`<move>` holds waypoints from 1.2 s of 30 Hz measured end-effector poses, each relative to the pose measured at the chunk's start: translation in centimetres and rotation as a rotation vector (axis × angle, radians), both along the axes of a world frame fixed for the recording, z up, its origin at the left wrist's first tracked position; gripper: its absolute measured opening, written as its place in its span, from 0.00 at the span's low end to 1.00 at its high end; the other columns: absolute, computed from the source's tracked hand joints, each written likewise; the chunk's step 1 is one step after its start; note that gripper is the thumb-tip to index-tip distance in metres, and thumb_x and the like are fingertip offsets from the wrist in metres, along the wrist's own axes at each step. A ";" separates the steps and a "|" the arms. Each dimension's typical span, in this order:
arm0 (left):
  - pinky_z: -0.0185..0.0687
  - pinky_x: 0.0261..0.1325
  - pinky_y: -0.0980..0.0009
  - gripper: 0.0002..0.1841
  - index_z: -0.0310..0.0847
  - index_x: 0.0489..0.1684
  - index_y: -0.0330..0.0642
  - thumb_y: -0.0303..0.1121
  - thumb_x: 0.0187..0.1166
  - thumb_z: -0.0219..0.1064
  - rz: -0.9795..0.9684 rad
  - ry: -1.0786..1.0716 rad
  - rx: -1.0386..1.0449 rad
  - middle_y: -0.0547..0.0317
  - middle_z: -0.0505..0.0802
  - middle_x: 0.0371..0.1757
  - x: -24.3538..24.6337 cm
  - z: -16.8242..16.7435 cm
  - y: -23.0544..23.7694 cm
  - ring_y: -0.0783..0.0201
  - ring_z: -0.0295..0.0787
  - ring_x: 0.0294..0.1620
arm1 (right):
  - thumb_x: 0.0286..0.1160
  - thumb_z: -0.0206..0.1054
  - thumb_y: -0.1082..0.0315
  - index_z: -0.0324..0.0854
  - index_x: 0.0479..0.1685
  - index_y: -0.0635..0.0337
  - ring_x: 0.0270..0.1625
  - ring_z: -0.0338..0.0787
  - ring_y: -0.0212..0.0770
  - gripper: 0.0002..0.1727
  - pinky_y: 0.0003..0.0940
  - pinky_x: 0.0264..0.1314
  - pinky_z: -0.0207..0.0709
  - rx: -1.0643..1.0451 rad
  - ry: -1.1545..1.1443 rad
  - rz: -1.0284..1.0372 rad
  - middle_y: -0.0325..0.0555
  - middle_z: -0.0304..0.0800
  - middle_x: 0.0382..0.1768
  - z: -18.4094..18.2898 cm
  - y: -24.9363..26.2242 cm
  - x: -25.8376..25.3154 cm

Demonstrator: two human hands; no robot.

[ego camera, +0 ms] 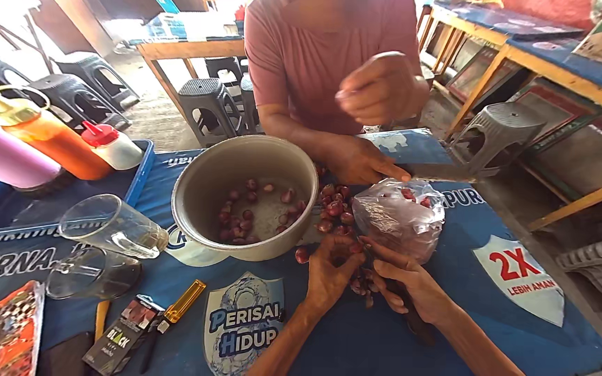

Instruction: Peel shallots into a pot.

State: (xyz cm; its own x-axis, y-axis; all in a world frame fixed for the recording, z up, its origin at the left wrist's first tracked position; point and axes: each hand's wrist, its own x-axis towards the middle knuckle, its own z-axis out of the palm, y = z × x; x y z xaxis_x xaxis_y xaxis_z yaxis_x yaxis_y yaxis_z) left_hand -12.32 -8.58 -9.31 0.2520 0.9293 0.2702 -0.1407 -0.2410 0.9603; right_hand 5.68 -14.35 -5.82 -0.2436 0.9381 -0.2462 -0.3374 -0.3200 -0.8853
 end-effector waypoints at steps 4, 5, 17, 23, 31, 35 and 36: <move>0.90 0.49 0.74 0.14 0.84 0.49 0.30 0.24 0.67 0.78 0.024 0.046 0.049 0.57 0.95 0.41 -0.1 -0.1 0.0 0.71 0.93 0.40 | 0.84 0.55 0.66 0.60 0.91 0.50 0.12 0.73 0.26 0.32 0.19 0.10 0.68 0.028 -0.007 0.038 0.36 0.79 0.23 -0.1 0.0 0.2; 0.90 0.48 0.75 0.14 0.84 0.48 0.30 0.25 0.67 0.78 0.032 0.055 0.059 0.57 0.95 0.41 -0.1 -0.2 0.0 0.72 0.93 0.39 | 0.84 0.56 0.66 0.60 0.91 0.51 0.12 0.73 0.26 0.33 0.19 0.10 0.69 0.039 -0.003 0.045 0.36 0.79 0.23 -0.2 0.0 0.3; 0.90 0.46 0.75 0.11 0.86 0.44 0.30 0.23 0.66 0.77 0.022 0.039 0.076 0.58 0.95 0.39 -0.2 -0.3 0.0 0.72 0.92 0.37 | 0.84 0.56 0.66 0.65 0.89 0.50 0.10 0.73 0.27 0.31 0.19 0.09 0.69 -0.075 -0.027 0.015 0.37 0.81 0.21 0.0 0.0 0.0; 0.90 0.52 0.75 0.09 0.88 0.41 0.29 0.22 0.66 0.77 0.048 0.063 0.253 0.52 0.95 0.45 0.0 -1.0 -0.2 0.70 0.93 0.44 | 0.85 0.56 0.65 0.65 0.88 0.50 0.11 0.74 0.27 0.30 0.19 0.09 0.69 -0.136 0.056 0.003 0.37 0.80 0.21 -0.2 0.1 0.1; 0.84 0.64 0.75 0.07 0.89 0.40 0.29 0.23 0.68 0.75 0.090 0.190 0.466 0.46 0.94 0.47 0.2 -1.2 -0.4 0.64 0.91 0.55 | 0.86 0.54 0.68 0.70 0.81 0.51 0.11 0.76 0.26 0.25 0.18 0.09 0.70 -0.228 0.173 -0.036 0.37 0.80 0.22 -0.2 0.3 0.2; 0.84 0.63 0.76 0.08 0.88 0.41 0.28 0.23 0.68 0.75 0.066 0.182 0.439 0.45 0.94 0.48 0.2 -1.0 -0.5 0.65 0.92 0.55 | 0.85 0.54 0.67 0.72 0.74 0.50 0.12 0.76 0.26 0.20 0.18 0.09 0.70 -0.216 0.265 -0.002 0.36 0.80 0.23 -0.5 0.3 0.4; 0.86 0.62 0.76 0.09 0.87 0.43 0.28 0.23 0.69 0.75 0.048 0.158 0.387 0.46 0.94 0.49 0.1 -0.9 -0.5 0.67 0.93 0.54 | 0.85 0.54 0.66 0.72 0.73 0.49 0.12 0.76 0.25 0.19 0.17 0.09 0.70 -0.211 0.283 0.007 0.35 0.79 0.23 -0.5 0.3 0.5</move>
